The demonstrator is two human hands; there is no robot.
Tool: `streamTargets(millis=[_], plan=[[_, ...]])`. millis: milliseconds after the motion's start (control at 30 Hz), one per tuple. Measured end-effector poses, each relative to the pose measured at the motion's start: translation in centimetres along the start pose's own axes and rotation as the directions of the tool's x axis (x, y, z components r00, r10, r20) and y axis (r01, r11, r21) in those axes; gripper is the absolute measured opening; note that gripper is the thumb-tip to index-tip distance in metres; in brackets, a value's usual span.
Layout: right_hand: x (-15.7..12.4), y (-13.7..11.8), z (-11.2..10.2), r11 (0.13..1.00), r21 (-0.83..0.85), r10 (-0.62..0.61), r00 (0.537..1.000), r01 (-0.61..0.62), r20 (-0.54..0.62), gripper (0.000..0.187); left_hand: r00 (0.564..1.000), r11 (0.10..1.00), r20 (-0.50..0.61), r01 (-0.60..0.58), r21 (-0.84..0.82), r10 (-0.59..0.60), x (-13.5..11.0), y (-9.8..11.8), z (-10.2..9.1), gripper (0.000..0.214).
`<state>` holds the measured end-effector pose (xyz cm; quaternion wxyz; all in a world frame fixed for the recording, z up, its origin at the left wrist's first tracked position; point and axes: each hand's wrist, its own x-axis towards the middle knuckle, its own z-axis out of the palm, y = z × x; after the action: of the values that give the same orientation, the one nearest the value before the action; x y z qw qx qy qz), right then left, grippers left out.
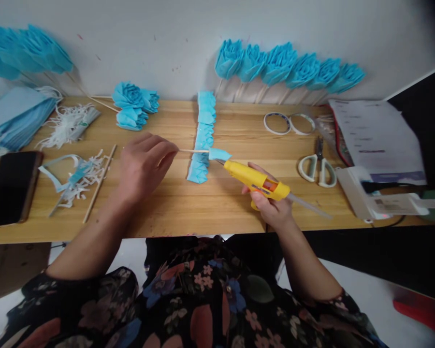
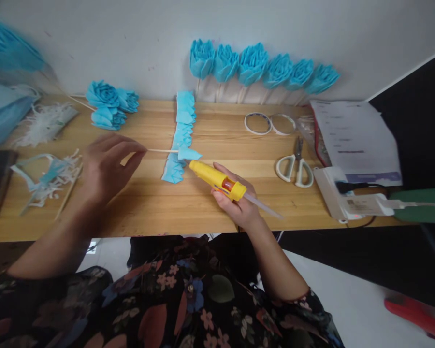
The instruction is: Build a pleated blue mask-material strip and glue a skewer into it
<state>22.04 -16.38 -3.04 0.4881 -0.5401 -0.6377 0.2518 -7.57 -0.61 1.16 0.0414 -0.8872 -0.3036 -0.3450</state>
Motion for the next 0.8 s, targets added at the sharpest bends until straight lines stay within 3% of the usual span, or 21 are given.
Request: streamTargets(millis=[600,800], plan=[[0.26,-0.57,0.03,0.994,-0.088,0.062,0.998,-0.063,-0.012,0.046,0.999,0.999,0.044,0.030,-0.041,-0.028,0.04,0.07,-0.09,0.022],[0.02,-0.52,0.00,0.987,-0.043,0.156,0.987,-0.157,-0.042,0.048,0.999,0.999,0.025,0.024,-0.043,-0.023,-0.11,-0.17,-0.08,0.019]])
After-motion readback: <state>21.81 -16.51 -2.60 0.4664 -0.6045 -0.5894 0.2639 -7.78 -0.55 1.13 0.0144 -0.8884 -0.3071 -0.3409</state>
